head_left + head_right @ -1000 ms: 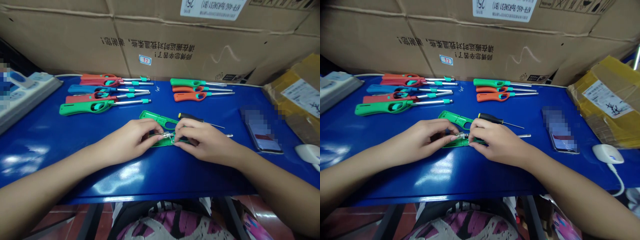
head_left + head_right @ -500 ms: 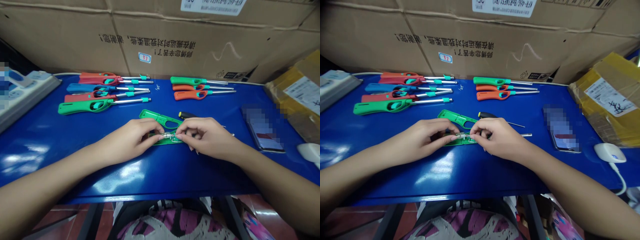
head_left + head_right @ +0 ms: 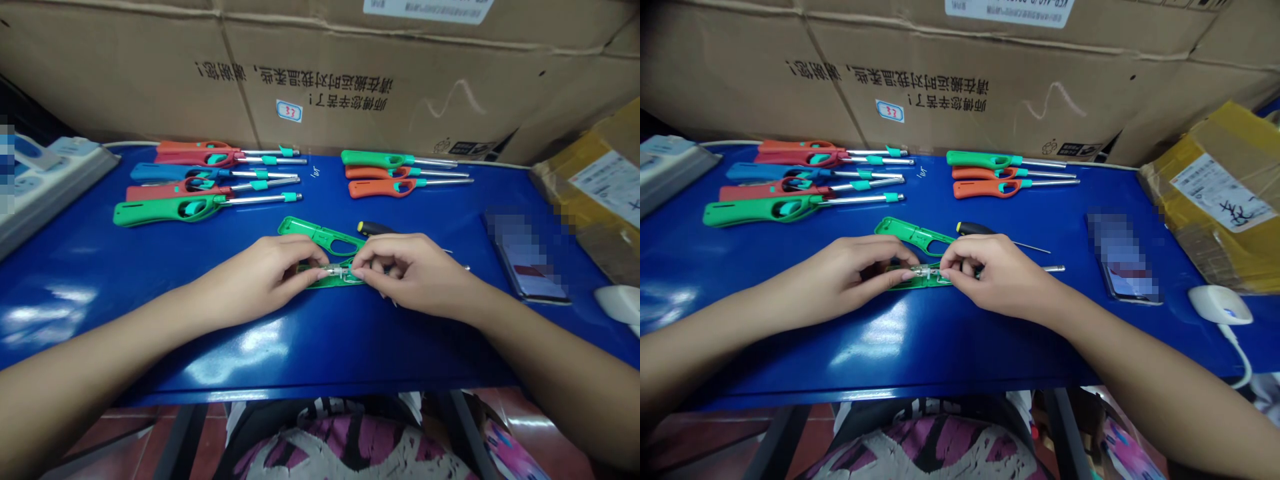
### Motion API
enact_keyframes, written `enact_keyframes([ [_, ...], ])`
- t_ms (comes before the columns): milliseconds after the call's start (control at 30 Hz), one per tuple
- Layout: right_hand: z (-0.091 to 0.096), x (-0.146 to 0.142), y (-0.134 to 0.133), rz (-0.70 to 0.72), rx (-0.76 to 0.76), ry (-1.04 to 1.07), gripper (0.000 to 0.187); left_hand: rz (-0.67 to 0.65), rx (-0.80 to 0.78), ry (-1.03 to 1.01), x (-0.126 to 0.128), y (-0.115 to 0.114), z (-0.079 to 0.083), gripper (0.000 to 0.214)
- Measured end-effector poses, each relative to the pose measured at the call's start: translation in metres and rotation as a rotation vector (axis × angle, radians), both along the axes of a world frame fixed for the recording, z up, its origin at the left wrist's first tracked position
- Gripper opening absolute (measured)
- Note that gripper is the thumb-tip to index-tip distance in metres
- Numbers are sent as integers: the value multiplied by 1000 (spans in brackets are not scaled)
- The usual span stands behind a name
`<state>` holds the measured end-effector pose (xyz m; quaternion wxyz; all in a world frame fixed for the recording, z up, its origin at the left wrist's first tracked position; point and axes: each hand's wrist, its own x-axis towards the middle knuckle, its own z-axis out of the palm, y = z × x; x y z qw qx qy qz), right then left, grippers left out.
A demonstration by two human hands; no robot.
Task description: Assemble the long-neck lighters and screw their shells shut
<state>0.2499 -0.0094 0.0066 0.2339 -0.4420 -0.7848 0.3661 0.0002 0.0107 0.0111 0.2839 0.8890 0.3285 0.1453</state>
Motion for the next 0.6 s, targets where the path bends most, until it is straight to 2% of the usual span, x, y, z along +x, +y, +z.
enact_keyframes([
  [600,0,0,-1,48,88,-46,8,-20,12,-2,0,0,-1,22],
])
